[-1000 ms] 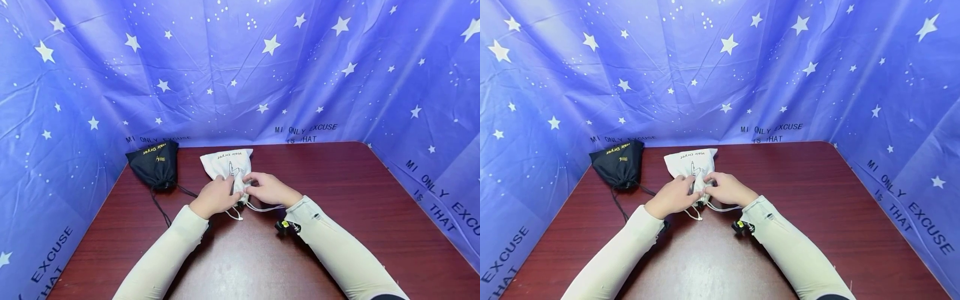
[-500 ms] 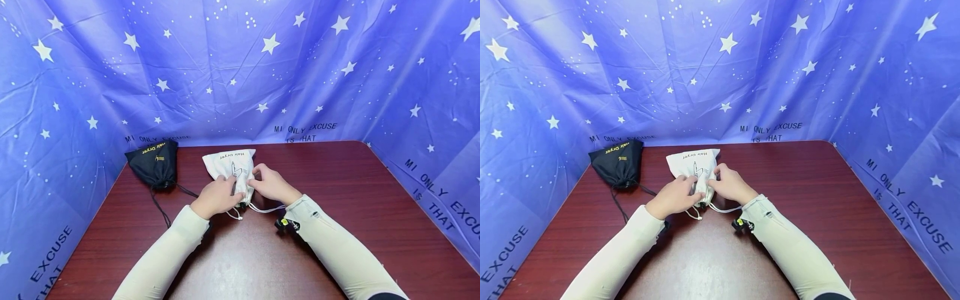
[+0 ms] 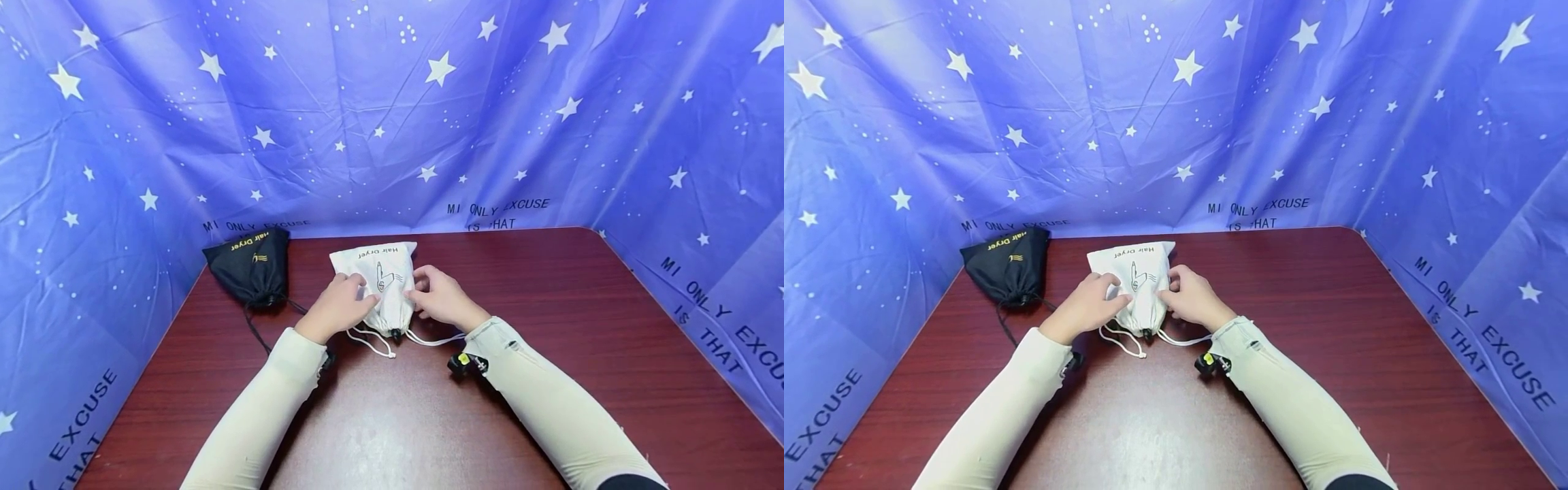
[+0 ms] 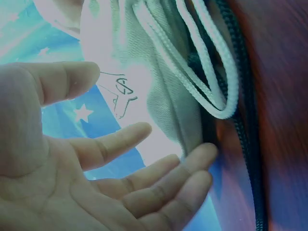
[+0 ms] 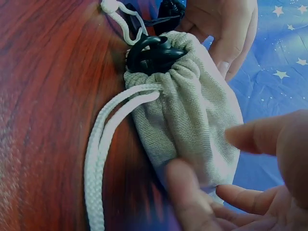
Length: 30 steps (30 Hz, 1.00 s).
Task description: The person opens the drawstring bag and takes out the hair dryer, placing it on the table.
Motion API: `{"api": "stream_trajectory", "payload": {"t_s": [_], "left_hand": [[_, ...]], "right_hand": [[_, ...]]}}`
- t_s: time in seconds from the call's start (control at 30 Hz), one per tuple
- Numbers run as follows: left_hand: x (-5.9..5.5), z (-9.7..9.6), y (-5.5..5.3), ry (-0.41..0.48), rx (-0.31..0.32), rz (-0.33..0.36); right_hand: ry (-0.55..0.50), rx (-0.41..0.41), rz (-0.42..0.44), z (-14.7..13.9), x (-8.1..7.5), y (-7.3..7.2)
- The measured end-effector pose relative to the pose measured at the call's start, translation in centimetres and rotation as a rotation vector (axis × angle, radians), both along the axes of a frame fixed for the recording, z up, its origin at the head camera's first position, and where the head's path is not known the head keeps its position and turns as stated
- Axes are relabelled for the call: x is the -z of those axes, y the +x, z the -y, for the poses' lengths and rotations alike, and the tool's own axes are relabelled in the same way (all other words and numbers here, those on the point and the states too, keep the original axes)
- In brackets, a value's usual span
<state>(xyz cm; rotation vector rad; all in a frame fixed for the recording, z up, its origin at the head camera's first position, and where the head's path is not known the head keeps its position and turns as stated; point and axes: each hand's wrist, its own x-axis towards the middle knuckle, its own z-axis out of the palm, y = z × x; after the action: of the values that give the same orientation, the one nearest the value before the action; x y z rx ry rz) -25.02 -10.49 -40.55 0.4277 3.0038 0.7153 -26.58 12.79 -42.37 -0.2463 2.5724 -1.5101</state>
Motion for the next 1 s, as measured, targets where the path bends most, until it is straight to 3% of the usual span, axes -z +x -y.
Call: {"api": "stream_trajectory", "payload": {"t_s": [0.2, 0.47, 1.0], "left_hand": [[-0.1, 0.0, -0.1, 0.039, -0.01, 0.012], [0.0, -0.5, 0.0, 0.081, 0.003, -0.001], [0.1, -1.0, 0.4, 0.02, 0.06, -0.048]], "right_hand": [[-0.032, -0.017, -0.04, -0.2, 0.3, -0.4], [-0.018, -0.025, -0.009, -0.8, -0.3, -0.1], [-0.017, -0.045, -0.009, -2.1, -0.4, 0.5]]}}
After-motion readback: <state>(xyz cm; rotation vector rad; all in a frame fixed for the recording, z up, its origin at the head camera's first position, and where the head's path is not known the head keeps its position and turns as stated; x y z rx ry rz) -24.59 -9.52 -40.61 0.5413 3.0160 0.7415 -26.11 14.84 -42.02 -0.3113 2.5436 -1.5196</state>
